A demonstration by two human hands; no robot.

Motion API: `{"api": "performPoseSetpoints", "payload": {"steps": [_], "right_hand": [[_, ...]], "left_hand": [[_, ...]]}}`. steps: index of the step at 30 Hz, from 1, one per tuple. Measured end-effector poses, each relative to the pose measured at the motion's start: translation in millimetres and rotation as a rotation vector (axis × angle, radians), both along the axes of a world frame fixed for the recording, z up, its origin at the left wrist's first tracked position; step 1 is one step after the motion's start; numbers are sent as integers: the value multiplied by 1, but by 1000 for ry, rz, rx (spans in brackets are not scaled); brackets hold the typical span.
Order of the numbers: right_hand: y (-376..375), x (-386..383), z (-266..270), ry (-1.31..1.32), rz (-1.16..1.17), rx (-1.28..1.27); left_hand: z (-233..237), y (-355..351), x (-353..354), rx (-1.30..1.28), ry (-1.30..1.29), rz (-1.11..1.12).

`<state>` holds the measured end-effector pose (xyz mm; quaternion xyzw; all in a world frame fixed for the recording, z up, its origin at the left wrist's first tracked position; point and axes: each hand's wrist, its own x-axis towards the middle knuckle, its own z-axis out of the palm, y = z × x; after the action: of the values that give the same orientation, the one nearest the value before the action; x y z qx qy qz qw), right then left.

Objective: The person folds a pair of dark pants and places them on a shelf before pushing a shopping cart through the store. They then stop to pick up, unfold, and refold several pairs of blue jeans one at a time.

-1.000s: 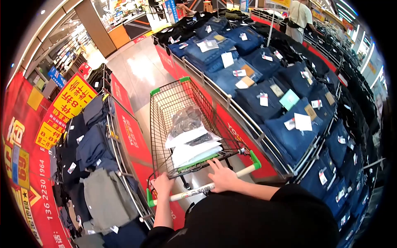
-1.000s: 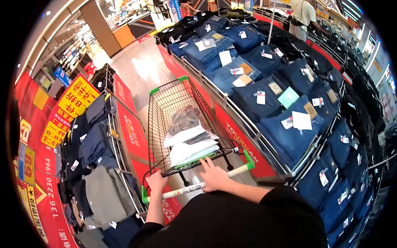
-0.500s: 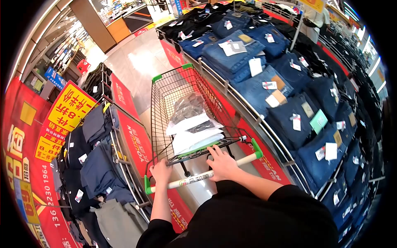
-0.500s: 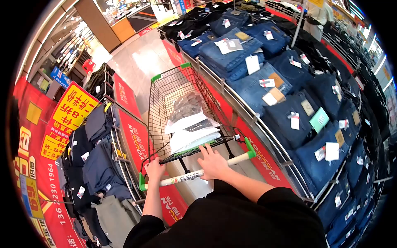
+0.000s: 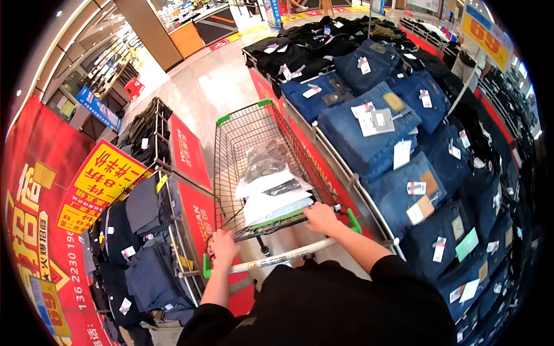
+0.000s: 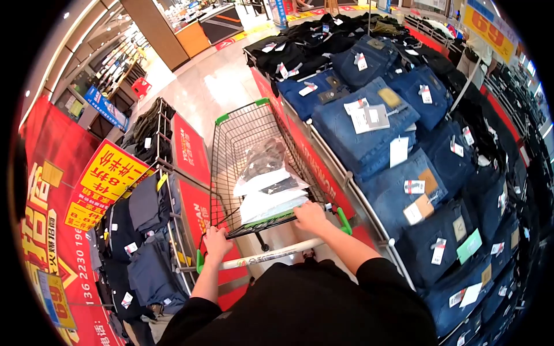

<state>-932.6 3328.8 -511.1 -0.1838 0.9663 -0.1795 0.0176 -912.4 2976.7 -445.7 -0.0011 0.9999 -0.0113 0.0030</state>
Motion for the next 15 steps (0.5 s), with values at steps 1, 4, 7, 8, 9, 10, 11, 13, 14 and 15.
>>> {"api": "performPoseSetpoints", "payload": {"steps": [1,4,7,8,9,10,11,13,14,15], "right_hand": [[3,-16,12,5,0,15],[3,-66,32,-156,4,32],[-2,-115,26,-245,50,94],[-2,-130,25,-246,46,103],[-4,-145,29,-258,58,96],[-6,-159,35,-271,73,91],[-8,-174,40,-280,63,93],[-12,-207,40,-268,79,109],[-15,-224,40,-255,92,113],[-19,-242,39,-256,105,122]], "left_hand": [[8,-1,-18,1,-96,-44],[5,-18,-75,115,-305,-222],[10,-25,-111,119,-337,-211],[12,-24,-124,107,-317,-216],[15,-25,-138,106,-315,-235],[21,-22,-150,117,-316,-238],[27,-20,-161,108,-297,-220],[29,-24,-192,91,-287,-195],[26,-29,-208,100,-288,-183],[21,-35,-225,96,-297,-182]]}}
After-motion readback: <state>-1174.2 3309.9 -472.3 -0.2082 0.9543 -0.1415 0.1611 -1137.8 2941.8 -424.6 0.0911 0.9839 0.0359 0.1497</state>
